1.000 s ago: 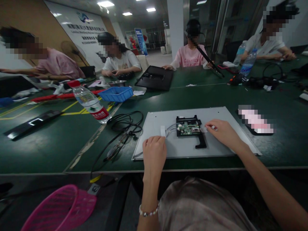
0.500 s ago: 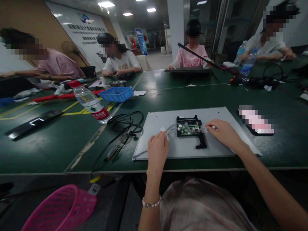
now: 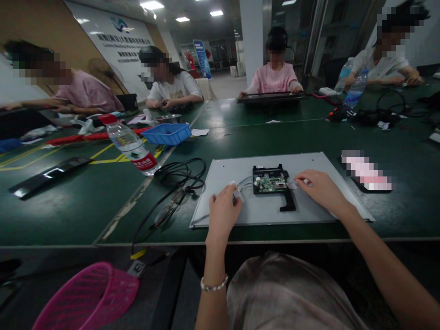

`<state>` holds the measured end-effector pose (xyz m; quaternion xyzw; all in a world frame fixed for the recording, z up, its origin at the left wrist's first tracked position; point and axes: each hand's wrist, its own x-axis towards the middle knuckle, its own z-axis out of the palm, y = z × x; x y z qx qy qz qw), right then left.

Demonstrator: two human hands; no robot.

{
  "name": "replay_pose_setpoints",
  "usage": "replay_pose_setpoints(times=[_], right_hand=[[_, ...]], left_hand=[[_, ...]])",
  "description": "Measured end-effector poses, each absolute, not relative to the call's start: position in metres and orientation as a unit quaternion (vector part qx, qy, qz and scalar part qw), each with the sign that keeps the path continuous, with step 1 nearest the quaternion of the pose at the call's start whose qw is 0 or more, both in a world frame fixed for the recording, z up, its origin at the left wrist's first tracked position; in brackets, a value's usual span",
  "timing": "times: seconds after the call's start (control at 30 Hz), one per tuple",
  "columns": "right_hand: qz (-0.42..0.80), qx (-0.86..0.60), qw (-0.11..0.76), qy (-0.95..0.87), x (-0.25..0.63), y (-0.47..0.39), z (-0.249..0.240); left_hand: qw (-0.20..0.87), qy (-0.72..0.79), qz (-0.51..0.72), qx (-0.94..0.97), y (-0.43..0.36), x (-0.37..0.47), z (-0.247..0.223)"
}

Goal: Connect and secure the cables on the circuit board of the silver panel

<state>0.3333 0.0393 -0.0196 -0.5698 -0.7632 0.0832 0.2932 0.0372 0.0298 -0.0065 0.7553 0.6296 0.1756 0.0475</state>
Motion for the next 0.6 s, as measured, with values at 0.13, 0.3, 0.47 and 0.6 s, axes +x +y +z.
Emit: replay_pose_setpoints(times=[0.13, 0.3, 0.47, 0.6], right_hand=[[0.081, -0.571, 0.287, -0.765, 0.334, 0.040, -0.021], [0.080, -0.569, 0.293, -0.765, 0.335, 0.041, -0.021], [0.084, -0.570, 0.304, -0.759, 0.335, 0.040, -0.021], [0.098, -0.559, 0.293, -0.769, 0.334, 0.039, -0.019]], left_hand=[[0.053, 0.625, 0.201, 0.753, 0.032, 0.034, -0.011], [0.037, 0.609, 0.237, 0.756, 0.028, 0.034, -0.013], [-0.023, 0.590, 0.275, 0.759, 0.018, 0.036, -0.009], [-0.052, 0.561, 0.268, 0.781, 0.011, 0.038, -0.006]])
